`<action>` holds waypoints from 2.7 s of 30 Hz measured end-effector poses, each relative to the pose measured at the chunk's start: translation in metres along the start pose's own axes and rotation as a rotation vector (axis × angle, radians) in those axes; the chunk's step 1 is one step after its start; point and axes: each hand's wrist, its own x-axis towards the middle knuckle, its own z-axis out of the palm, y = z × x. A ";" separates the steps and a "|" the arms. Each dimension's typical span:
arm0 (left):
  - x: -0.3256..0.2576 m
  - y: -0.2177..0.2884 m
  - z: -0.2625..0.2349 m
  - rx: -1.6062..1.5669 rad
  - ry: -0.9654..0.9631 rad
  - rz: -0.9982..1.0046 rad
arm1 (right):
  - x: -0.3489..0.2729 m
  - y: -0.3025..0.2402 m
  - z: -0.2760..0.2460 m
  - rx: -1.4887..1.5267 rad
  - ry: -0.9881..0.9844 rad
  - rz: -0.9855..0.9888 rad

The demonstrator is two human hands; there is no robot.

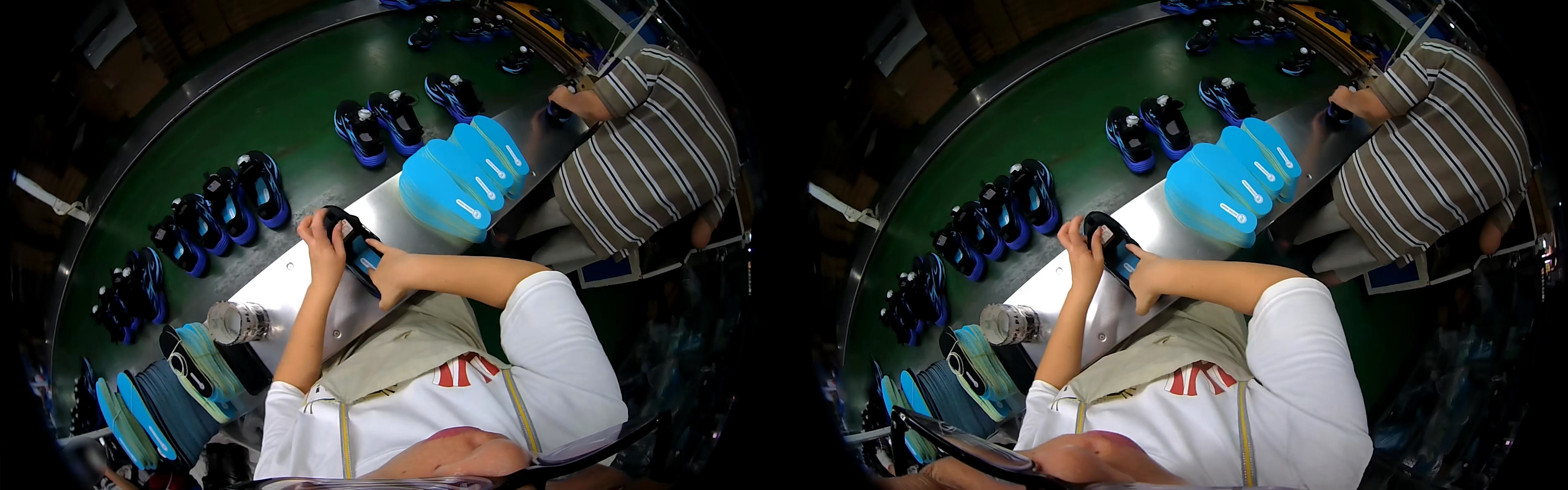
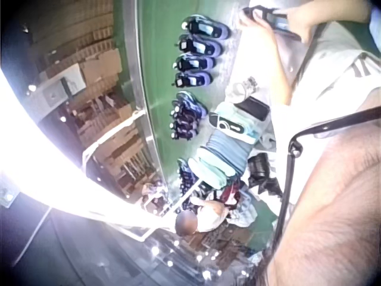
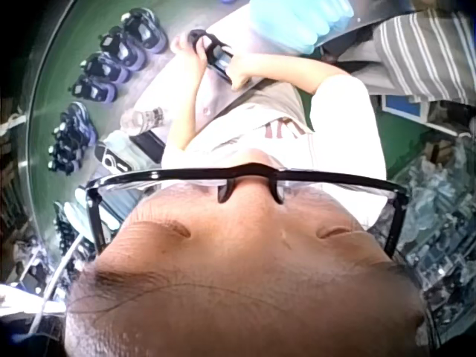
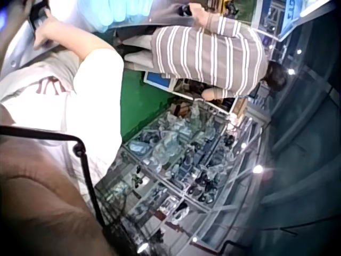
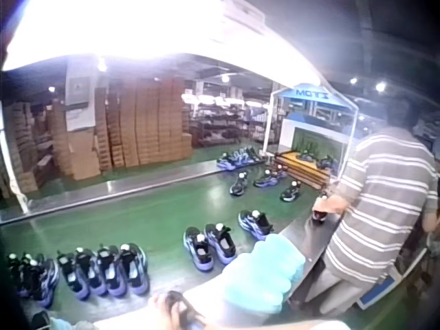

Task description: The person picks up blue insoles and inserts them into black shoes on a conveyor belt, pressing them into place by hand.

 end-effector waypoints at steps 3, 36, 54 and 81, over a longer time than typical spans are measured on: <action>0.014 0.004 -0.006 0.154 -0.280 0.290 | 0.014 0.003 0.012 -0.016 0.020 0.035; 0.016 -0.014 -0.168 0.373 0.009 -0.206 | -0.101 0.073 0.068 1.376 1.281 0.105; 0.043 -0.008 -0.109 0.749 0.183 0.060 | -0.190 0.364 0.245 0.865 1.661 0.861; 0.137 0.002 0.082 0.232 -0.675 -0.175 | -0.092 0.170 0.120 0.368 1.061 0.597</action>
